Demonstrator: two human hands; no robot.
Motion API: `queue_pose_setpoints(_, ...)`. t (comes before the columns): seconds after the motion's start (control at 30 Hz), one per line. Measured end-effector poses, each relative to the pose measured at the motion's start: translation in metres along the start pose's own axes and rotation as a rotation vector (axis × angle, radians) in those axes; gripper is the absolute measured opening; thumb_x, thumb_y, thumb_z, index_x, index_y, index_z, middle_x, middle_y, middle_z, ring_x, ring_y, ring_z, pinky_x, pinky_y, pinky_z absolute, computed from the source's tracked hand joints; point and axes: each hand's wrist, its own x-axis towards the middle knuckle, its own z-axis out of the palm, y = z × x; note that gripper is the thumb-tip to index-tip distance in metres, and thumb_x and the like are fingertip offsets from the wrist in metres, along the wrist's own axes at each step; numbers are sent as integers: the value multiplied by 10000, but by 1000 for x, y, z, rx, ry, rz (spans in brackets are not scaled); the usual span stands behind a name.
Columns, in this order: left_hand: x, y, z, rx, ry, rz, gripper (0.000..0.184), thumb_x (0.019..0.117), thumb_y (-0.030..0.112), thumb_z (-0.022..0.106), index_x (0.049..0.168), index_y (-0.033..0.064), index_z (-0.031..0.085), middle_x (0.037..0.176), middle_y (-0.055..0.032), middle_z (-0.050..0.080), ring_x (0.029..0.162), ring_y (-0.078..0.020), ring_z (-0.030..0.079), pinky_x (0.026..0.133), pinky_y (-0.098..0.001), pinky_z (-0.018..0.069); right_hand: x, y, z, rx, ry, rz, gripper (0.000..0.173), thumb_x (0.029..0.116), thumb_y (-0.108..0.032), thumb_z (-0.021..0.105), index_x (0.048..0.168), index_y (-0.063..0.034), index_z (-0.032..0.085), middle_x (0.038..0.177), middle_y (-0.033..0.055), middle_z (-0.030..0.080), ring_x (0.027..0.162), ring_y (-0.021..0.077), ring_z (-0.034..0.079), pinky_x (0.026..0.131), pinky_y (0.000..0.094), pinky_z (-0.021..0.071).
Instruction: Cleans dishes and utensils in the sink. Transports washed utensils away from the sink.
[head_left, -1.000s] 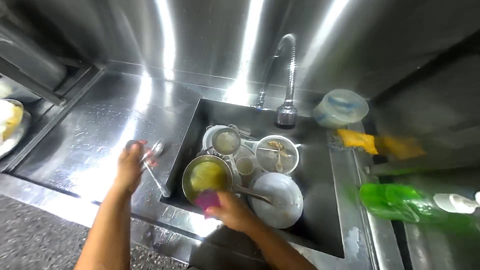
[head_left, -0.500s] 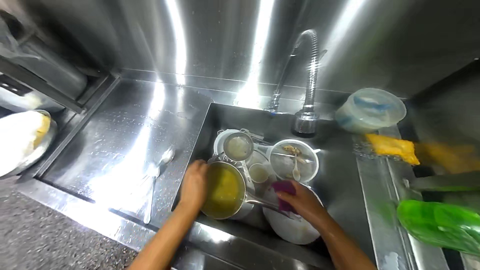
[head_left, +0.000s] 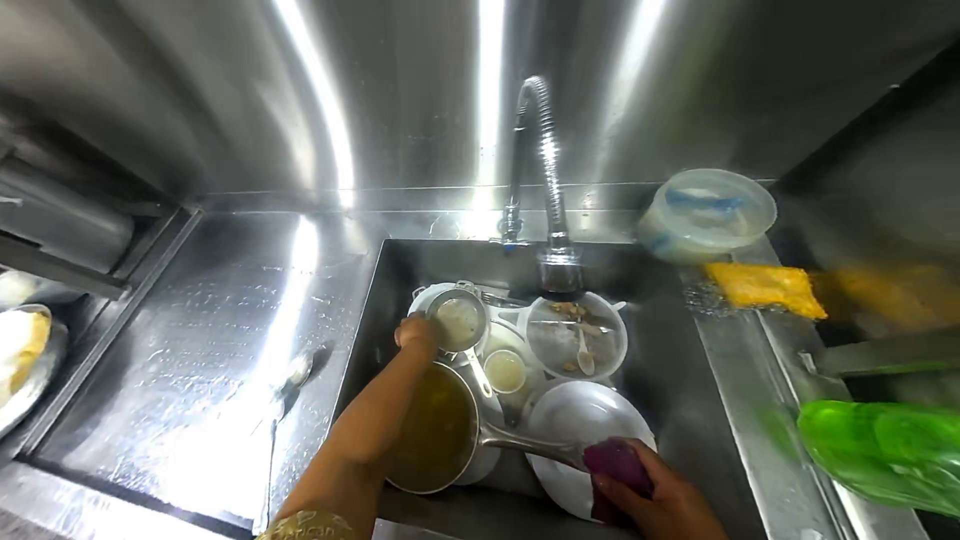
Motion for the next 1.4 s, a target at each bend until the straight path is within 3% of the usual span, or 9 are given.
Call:
queue_pose_setpoints(0.23,-78,-50,-68,169,-23,154,314,1040,140,511,1281,-22,631,1325,-265,618,1249,-443,591,993,-633,483,28,-16,31,651,251,-202,462,874,-15,629,1305,44,472,1148,78,646,999,68,670,852,251,585)
queue_pose_setpoints(0.4,-152,-59,-30,-339,-72,574,332,1100,156,402,1274,-43,603,1134,-239,661,1069,-355,650,986,-524,495,72,-89,98,1125,155,-49,481,1025,2,515,1473,-5,343,1187,184,601,971,220,674,828,386,594)
queue_pose_setpoints(0.5,-191,-42,-1,-553,-16,546,354,1101,149,392,1304,-61,591,1181,-258,670,1147,-354,653,1045,-510,480,85,-113,134,892,312,-80,548,964,20,630,1467,7,413,1195,227,635,1006,255,667,873,412,563)
queue_pose_setpoints(0.67,-210,-59,11,-583,-91,529,349,1115,159,343,1216,-59,596,998,-193,649,904,-289,646,884,-452,523,109,-105,94,225,432,-264,500,1018,-94,609,1500,-70,478,1143,260,699,987,434,696,882,626,530)
queue_pose_setpoints(0.8,-209,-67,-2,-612,-75,543,347,1116,150,338,1211,-56,600,997,-179,643,881,-262,633,858,-424,520,96,-109,82,397,529,-462,498,976,-92,661,1442,-28,501,1108,205,700,907,284,717,814,489,587)
queue_pose_setpoints(0.93,-219,-58,-23,-594,-56,592,364,1116,153,338,1261,-65,591,1057,-221,656,970,-310,651,928,-467,507,73,-110,99,180,396,-607,283,913,-24,678,1178,72,660,1491,303,477,1305,426,554,1045,527,494)
queue_pose_setpoints(1.03,-225,-53,-16,-571,-75,609,364,1121,164,326,1236,-61,587,1056,-216,649,974,-313,648,929,-469,504,95,-106,81,47,486,-614,202,928,-3,664,1113,70,694,1401,300,561,1213,439,619,1000,549,521)
queue_pose_setpoints(1.23,-216,-55,-2,-529,-90,514,402,1123,232,333,1241,5,643,1087,-199,680,1037,-339,650,964,-523,484,106,-88,30,672,490,-388,471,984,-56,616,1426,-9,459,1073,181,665,829,208,696,708,396,601)
queue_pose_setpoints(1.4,-223,-47,-8,-470,-42,521,354,1105,208,397,1248,-9,637,1158,-238,676,1133,-380,646,1007,-556,477,68,-86,77,195,448,-626,433,903,-110,704,1239,146,606,1257,262,660,1201,368,631,1035,520,500)
